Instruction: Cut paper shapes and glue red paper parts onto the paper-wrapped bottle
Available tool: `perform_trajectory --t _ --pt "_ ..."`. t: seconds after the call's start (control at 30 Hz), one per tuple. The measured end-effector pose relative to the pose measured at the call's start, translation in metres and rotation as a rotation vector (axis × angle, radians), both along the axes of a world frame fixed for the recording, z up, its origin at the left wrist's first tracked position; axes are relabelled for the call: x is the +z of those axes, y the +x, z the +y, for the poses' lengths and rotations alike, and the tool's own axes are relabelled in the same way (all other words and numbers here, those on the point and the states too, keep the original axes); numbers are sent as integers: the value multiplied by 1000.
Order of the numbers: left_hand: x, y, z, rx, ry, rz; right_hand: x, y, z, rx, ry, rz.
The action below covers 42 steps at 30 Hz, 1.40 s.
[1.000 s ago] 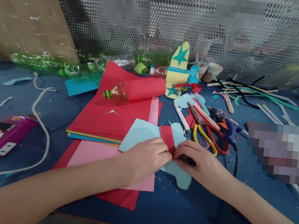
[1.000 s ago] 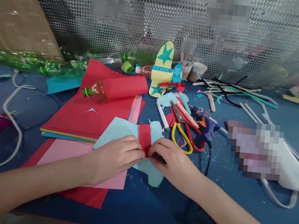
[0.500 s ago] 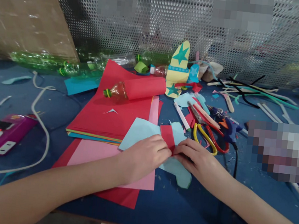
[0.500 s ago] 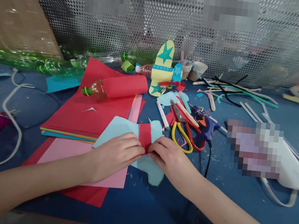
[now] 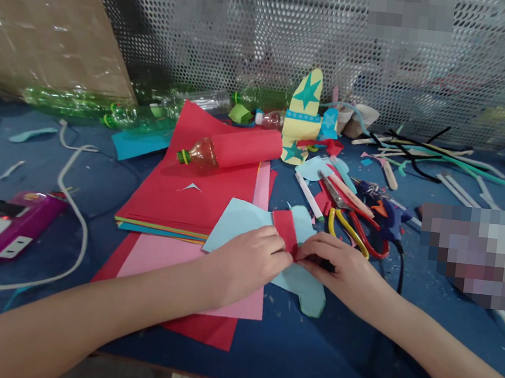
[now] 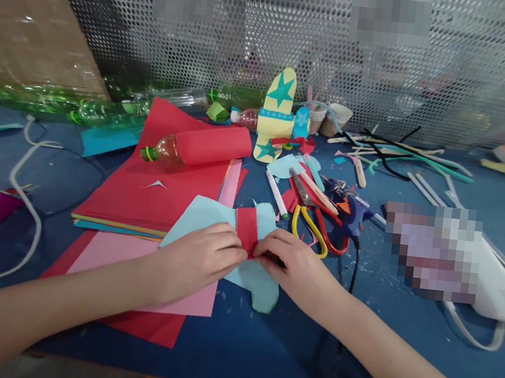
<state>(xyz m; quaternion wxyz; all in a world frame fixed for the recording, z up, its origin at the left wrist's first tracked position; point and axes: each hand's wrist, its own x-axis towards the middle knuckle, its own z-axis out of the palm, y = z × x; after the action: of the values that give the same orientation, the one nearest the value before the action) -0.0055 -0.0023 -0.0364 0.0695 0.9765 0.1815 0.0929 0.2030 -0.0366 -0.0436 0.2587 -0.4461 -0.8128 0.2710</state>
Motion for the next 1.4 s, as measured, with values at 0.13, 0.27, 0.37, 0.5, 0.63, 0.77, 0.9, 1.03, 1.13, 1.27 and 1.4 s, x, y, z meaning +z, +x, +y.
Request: perform_trajectory --t 0.13,0.27,0.37,0.5,0.63,0.77,0.9,1.03,1.13,1.27,1.4 --pt "-1 1 1 -14 -2 -37 -2 -1 0 5 46 3" --pt "-1 2 1 24 -45 -42 0 -3 -2 1 58 -25" --pt "-2 2 0 23 1 -14 2 -4 -2 15 70 -29" --pt "-4 2 0 -2 99 9 -1 -4 -1 15 93 -4" --pt "-4 -1 0 -12 105 3 -4 -4 -1 -7 86 4" --pt "-3 -2 1 20 21 -7 -3 -7 -1 -28 93 -35" --pt "-5 -1 2 64 -61 2 -3 -9 -2 -43 163 -137" --pt "-4 2 2 51 -29 66 -3 -10 -3 -23 199 -212" --pt "1 3 1 44 -47 58 -2 -10 -5 -7 211 -231" --pt "4 3 2 59 -103 -1 -3 -12 -7 -24 220 -237" --pt "0 4 1 60 -95 -15 -3 -12 -8 -63 179 -174"
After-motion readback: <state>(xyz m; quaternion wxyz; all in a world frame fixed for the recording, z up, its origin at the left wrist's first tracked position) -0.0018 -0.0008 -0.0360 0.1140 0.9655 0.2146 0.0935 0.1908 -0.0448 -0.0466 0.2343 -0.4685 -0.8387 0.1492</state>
